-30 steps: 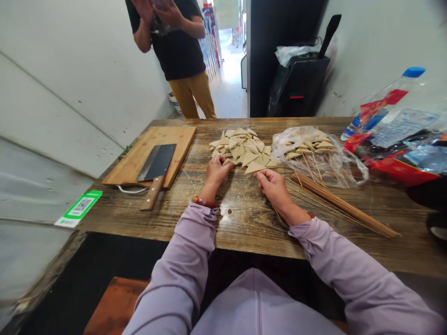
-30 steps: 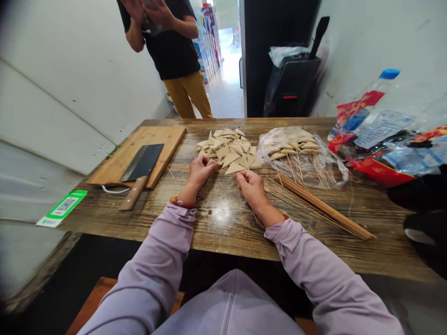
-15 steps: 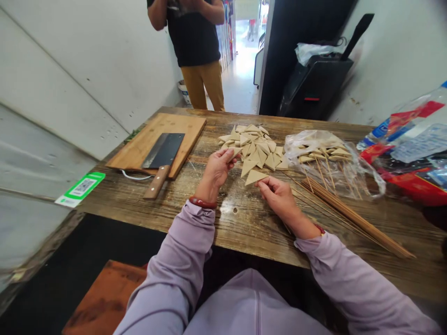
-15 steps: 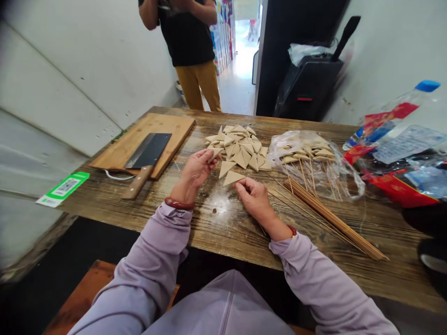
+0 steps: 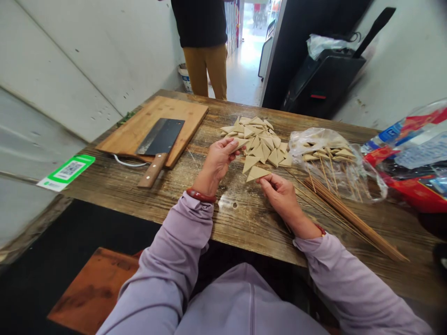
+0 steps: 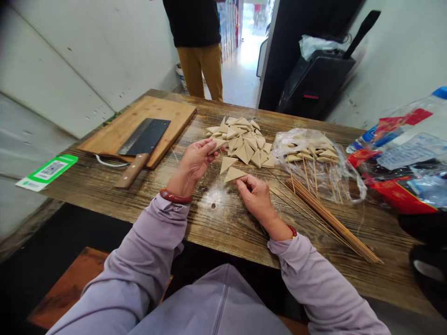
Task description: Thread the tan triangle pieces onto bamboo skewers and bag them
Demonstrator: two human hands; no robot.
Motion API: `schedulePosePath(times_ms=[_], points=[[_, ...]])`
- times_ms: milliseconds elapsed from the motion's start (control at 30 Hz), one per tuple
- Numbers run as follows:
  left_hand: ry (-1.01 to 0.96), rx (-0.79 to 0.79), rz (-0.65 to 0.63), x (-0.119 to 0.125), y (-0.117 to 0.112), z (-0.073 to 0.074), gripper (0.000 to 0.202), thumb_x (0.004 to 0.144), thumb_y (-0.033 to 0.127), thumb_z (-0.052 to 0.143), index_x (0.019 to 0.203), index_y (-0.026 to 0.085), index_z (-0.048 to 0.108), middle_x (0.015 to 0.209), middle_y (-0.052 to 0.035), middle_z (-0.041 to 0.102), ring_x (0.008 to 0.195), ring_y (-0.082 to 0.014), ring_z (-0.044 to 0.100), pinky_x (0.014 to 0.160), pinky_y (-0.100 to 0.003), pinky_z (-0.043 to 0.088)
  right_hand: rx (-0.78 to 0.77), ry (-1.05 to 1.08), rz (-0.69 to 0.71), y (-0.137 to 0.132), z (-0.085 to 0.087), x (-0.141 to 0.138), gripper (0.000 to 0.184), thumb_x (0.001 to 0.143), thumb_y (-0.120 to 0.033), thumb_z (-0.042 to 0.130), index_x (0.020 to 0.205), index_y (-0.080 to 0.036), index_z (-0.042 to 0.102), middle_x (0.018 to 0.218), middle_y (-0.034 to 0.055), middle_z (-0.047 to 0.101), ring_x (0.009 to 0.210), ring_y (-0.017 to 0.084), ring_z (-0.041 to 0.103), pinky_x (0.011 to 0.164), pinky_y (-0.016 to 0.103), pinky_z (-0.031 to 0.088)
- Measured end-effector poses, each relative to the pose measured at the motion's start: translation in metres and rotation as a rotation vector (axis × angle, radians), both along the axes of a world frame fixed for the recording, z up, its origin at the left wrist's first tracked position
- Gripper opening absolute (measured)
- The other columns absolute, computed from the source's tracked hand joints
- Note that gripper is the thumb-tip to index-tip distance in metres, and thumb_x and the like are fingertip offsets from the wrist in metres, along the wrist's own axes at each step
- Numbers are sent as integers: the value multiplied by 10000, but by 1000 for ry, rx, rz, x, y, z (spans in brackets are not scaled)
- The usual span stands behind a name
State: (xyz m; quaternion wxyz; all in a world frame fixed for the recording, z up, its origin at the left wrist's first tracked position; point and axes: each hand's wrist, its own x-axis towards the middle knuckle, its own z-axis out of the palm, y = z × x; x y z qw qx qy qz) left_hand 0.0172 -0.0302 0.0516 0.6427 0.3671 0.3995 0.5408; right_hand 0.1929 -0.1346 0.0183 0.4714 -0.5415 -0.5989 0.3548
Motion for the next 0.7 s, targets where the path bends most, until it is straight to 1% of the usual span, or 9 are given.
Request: schedulePosePath(times_ms=[333, 533, 700], points=[[9, 29, 5, 1, -1, 1, 151, 773, 192, 805, 814, 110, 685, 718, -43, 719, 535, -47, 542, 478, -155, 338, 16, -5, 11, 1, -1, 1, 244, 851, -391, 579, 763, -195, 694, 589, -12, 587, 563, 139, 512, 587, 272, 405], [-16, 44, 15, 1, 1, -1, 116, 782, 156, 789, 817, 104, 691, 717, -46, 724, 546, -51, 565, 486, -150, 350, 13, -9, 11, 1, 0, 0, 251, 849, -397, 578, 747, -197, 689, 592, -12, 589, 567, 139, 514, 586, 273, 405], [-7, 43, 17, 2, 1, 0, 166, 744, 180, 829, 804, 111, 692, 712, -41, 723, 545, -52, 562, 486, -156, 348, 7, -7, 5, 1, 0, -1, 250, 847, -402, 581, 743, -201, 688, 581, -13, 585, 558, 140, 508, 583, 274, 405]])
